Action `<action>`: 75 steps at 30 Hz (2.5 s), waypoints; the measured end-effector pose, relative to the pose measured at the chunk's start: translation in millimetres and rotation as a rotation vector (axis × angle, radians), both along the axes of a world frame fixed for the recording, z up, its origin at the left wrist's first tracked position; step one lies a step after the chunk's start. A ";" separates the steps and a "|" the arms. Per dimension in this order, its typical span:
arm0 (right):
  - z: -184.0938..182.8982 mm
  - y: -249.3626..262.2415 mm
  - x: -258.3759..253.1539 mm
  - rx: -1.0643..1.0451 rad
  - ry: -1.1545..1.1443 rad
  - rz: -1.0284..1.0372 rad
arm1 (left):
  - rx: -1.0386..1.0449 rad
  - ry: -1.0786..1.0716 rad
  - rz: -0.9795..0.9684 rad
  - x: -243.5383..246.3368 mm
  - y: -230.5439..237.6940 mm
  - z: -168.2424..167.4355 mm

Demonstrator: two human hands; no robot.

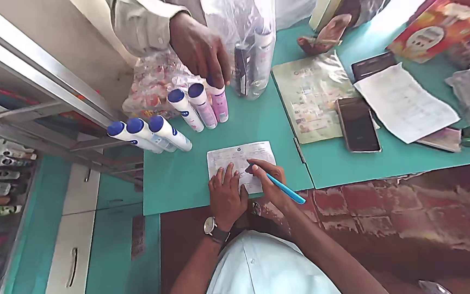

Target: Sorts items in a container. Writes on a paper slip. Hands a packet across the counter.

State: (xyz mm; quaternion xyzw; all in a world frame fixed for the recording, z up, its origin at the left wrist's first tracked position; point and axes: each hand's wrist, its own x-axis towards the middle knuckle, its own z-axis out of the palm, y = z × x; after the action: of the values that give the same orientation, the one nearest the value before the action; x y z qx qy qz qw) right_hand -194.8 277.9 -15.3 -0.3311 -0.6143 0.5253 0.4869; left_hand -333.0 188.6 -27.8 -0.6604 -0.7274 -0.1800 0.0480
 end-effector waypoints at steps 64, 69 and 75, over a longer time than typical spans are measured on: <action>0.5 12.5 -57.5 0.061 -0.066 -0.133 | -0.068 0.066 -0.256 -40.2 1.9 5.3; 0.3 13.9 -57.5 0.067 -0.059 -0.123 | -0.074 0.092 -0.263 -40.7 2.0 5.8; 1.0 14.8 -57.5 0.077 -0.093 -0.121 | -0.057 0.096 -0.266 -40.8 2.1 5.1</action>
State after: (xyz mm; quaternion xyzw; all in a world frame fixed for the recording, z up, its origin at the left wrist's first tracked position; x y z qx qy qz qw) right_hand -252.3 292.7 -14.3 -0.3726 -0.6350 0.4548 0.5011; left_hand -373.9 190.7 -22.7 -0.7599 -0.6352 -0.1319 0.0397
